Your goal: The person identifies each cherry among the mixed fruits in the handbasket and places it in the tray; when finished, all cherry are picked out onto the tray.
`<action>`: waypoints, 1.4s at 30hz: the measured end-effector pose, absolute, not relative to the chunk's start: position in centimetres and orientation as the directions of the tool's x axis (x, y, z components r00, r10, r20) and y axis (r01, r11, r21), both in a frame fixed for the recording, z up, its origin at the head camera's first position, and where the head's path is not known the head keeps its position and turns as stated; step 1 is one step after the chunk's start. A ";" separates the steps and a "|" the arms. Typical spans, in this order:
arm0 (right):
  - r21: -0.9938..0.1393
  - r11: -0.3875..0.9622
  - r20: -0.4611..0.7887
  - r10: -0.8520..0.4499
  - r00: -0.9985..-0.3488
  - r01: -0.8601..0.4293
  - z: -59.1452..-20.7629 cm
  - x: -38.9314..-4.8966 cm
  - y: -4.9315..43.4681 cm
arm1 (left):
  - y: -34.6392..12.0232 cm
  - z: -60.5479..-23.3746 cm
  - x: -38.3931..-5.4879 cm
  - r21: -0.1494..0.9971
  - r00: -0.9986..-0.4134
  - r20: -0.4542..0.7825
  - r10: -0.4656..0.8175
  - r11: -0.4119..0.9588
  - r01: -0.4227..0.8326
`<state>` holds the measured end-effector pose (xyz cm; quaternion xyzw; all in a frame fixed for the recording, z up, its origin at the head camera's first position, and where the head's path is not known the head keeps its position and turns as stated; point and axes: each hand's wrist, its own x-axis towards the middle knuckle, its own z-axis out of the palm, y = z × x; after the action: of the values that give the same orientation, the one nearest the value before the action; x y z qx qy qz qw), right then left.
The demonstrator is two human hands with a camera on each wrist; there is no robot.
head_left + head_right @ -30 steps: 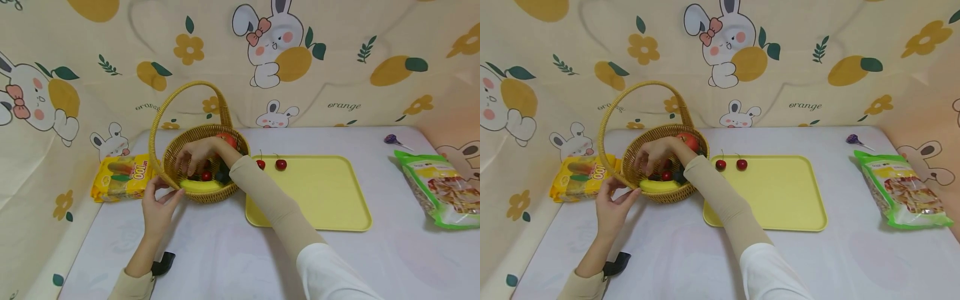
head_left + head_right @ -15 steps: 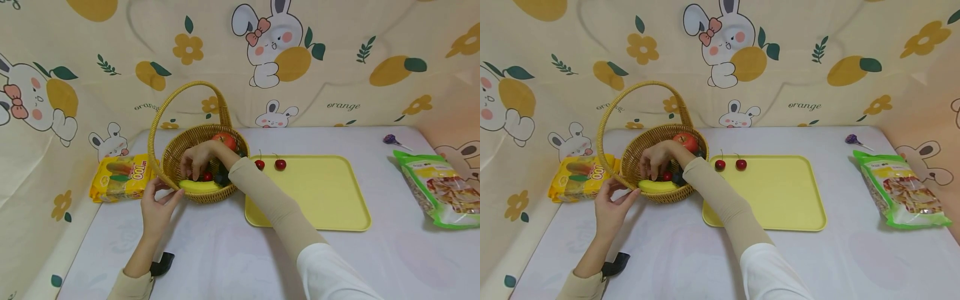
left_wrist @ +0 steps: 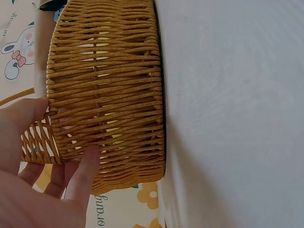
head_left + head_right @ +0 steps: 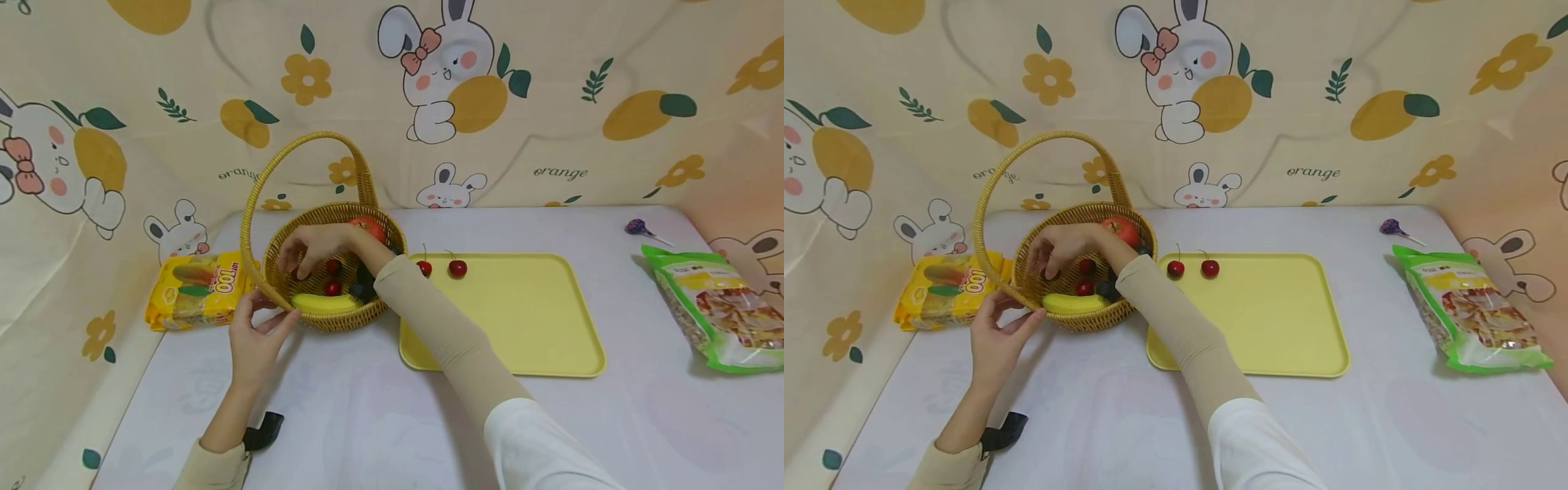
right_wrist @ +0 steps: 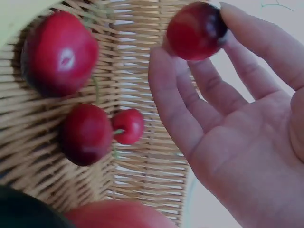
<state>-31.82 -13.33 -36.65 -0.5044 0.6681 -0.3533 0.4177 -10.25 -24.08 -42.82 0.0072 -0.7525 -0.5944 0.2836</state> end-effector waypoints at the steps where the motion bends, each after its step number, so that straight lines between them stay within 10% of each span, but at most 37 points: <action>1: -0.900 0.231 -0.186 -0.970 -0.155 -0.370 -36.3 -31.8 -13.1 | -23.9 -42.5 -10.1 0.899 -0.840 0.416 -0.348 0.296 0.323; 13: -0.849 -0.012 0.243 -0.897 -0.370 -0.529 -31.9 -30.9 -3.1 | -23.7 -42.2 -9.9 0.896 -0.845 0.408 -0.347 0.329 0.297; 26: -0.857 0.282 0.183 -0.616 -0.766 -0.431 -37.4 -30.4 15.3 | -23.2 -41.5 -9.7 0.893 -0.841 0.415 -0.346 0.330 0.305; 42: -0.824 0.440 0.065 -0.553 -0.831 -0.357 -41.1 -29.7 19.0 | -22.6 -40.5 -9.4 0.886 -0.838 0.425 -0.341 0.344 0.310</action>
<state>-29.67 19.00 -41.14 -0.2701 0.8416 -0.4551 0.1075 -9.41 -22.58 -40.54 0.0102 -0.7688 -0.5727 0.2843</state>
